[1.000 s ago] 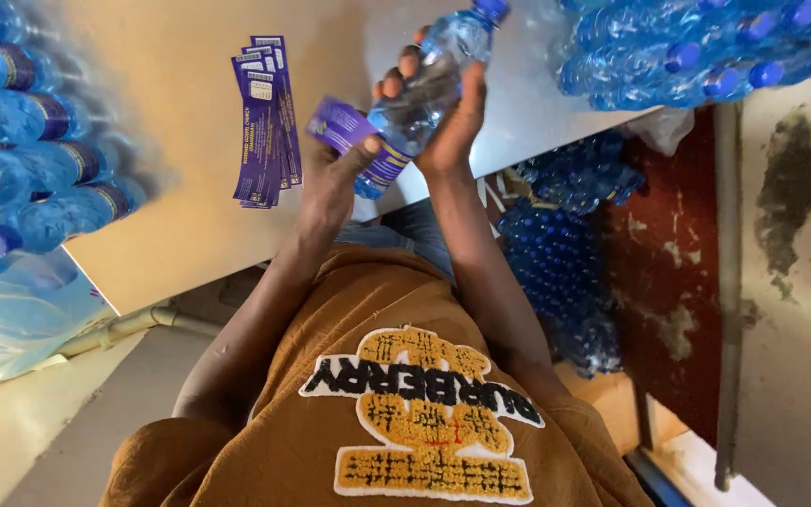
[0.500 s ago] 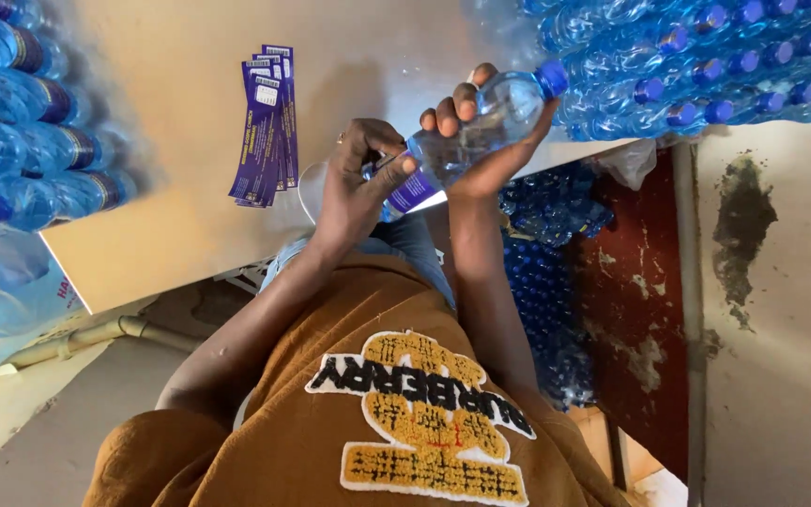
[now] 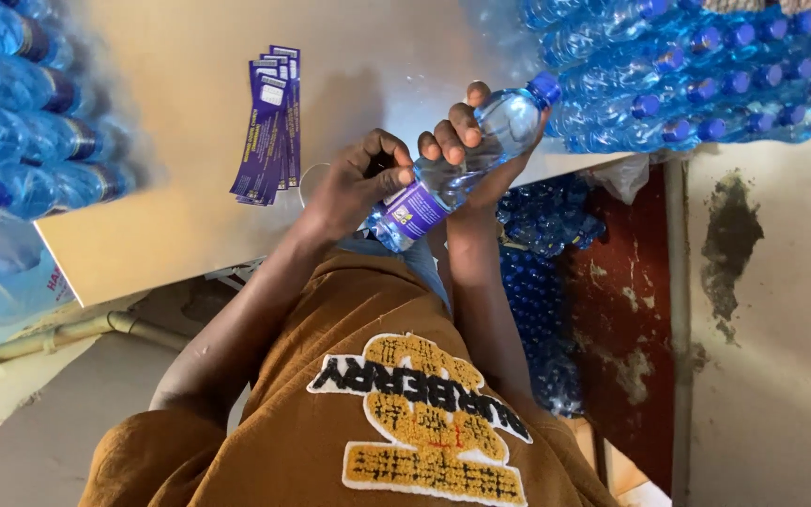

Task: Manually peeling adhesive labels and applying them to plastic water bottles

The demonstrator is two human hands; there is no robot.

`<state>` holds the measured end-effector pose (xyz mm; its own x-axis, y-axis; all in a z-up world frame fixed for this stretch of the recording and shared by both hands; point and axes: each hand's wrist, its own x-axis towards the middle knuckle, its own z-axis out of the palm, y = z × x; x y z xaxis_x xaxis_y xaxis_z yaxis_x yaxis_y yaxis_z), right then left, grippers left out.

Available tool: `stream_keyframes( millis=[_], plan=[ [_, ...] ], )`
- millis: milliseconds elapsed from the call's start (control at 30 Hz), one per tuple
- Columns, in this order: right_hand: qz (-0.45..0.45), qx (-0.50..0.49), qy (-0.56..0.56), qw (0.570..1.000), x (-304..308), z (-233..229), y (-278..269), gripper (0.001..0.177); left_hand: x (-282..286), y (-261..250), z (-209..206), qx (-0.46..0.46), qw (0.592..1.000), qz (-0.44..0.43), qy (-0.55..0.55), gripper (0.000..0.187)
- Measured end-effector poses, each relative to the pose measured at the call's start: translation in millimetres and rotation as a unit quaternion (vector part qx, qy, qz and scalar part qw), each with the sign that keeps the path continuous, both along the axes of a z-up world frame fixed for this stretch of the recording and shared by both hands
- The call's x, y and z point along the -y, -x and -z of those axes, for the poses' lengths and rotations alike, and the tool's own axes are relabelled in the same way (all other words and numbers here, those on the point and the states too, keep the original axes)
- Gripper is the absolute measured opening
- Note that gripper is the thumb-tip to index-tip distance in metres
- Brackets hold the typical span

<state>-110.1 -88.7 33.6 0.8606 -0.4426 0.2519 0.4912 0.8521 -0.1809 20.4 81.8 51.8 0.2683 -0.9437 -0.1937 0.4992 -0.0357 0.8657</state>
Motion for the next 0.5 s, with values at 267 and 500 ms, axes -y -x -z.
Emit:
stream_keyframes(
  millis=[267, 500],
  plan=[
    [-0.004, -0.047, 0.050, 0.998, 0.4, 3.6, -16.3, 0.083, -32.0, -12.2, 9.4, 0.094, 0.991, -0.056, 0.077, 0.043],
    [0.090, -0.246, 0.121, 0.957, -58.2, 14.5, -58.2, 0.087, -69.5, -16.4, 1.9, 0.607, 0.778, -0.157, -0.032, 0.068]
  ],
)
